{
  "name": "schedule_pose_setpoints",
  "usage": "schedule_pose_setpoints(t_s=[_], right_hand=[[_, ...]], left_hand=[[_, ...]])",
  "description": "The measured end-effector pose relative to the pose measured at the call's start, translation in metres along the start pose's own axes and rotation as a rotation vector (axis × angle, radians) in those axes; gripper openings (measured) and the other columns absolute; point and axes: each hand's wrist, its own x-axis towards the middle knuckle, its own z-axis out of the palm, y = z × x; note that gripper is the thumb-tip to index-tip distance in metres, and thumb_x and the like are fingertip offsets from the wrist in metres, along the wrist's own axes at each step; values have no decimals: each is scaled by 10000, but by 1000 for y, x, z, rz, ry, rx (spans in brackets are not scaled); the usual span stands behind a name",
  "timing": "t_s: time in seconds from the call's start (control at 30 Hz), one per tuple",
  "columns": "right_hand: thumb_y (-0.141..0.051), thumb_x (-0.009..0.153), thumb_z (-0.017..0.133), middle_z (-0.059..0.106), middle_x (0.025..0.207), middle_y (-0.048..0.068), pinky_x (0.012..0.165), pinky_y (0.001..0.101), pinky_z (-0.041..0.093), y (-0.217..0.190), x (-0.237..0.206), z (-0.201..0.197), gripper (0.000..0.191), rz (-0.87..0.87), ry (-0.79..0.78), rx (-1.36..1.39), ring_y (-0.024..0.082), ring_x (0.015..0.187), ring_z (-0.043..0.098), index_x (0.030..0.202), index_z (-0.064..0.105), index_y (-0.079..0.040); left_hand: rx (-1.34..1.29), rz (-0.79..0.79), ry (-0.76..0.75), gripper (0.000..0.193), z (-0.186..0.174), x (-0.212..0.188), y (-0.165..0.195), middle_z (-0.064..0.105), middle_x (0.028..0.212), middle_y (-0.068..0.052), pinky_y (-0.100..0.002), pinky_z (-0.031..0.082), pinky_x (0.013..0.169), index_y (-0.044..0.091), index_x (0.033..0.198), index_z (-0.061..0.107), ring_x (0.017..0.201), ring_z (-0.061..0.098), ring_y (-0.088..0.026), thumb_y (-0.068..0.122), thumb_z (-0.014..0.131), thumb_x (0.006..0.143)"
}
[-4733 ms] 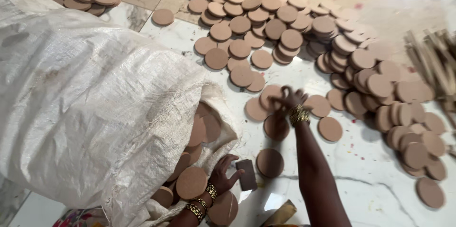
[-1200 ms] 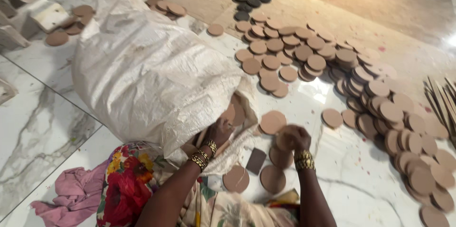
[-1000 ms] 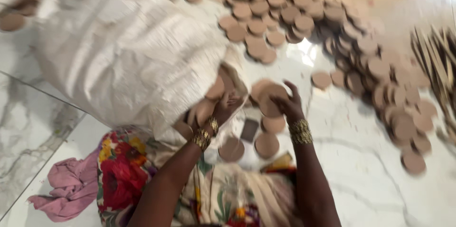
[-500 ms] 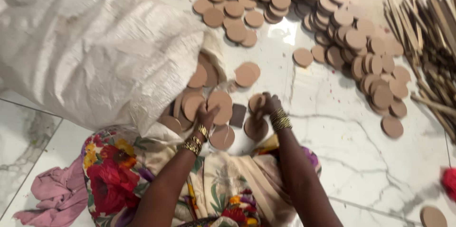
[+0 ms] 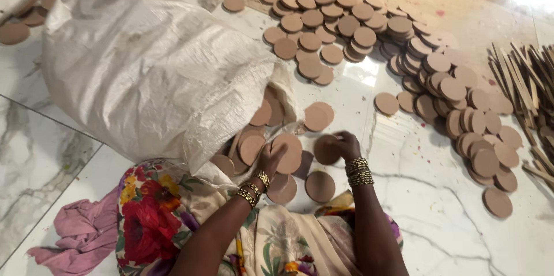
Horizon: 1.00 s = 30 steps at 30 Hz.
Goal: The person sits on the floor and repeatedly picks up small round wooden discs from a pile, then places them into a large white sack. The person also uses a small rectangular sanding block to rub the surface of some discs before placing them in the sack.
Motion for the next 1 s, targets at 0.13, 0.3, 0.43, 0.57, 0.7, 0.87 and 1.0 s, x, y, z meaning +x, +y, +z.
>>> schedule_pose_setpoints(t_s=[0.13,0.3,0.43,0.57,0.7,0.87,1.0], right_hand=[[-143,804,832,765,1037,143,811,307,598,-20,-22,17,427,-142,-35,247,171,924,724,1165,696,40],[-148,870,780,762,1069,120,820,288,606,-58,-47,23,411,-144,-15,325,164,943,721,1224,678,36],[-161,952,758,766,1076,146,808,287,597,-78,-58,36,386,-103,-167,269,176,936,698,1291,704,16],[-122,921,746,633,1208,139,744,291,622,-84,-61,38,392,-497,156,-135,214,1006,661,1306,699,-64],[-147,950,723,659,1197,91,722,274,614,-66,-48,10,338,-379,292,41,166,979,688,1281,707,-83],[-226,973,709,727,1048,64,693,276,586,-8,-25,-13,331,-50,169,330,131,922,678,1278,704,-96],[-325,901,771,774,981,126,723,318,598,17,-18,-4,376,-144,-41,-263,200,844,741,1223,715,-138]], left_hand=[[-24,65,-80,773,19,1,6,684,1145,-122,-330,528,888,-6,1248,615,1039,639,-197,621,741,815],[-38,37,-189,848,18,-6,6,623,1204,-105,-329,535,889,-6,1325,511,1091,602,-173,590,782,786],[-206,35,-238,776,16,-6,3,667,1149,-106,-316,538,876,-45,1280,576,1048,628,-174,514,811,795],[-128,18,-133,763,-1,13,12,653,1176,-106,-329,528,894,-56,1302,544,1062,630,-182,474,804,818],[-75,176,69,805,-63,46,59,601,1252,-99,-345,503,955,-42,1380,457,1126,597,-182,511,742,868],[-46,491,329,858,-122,80,160,535,1347,-89,-366,471,1031,-23,1478,349,1207,557,-181,557,664,931],[-48,627,434,900,-137,89,195,483,1423,-82,-382,446,1092,-9,1557,262,1271,524,-181,594,603,982]])
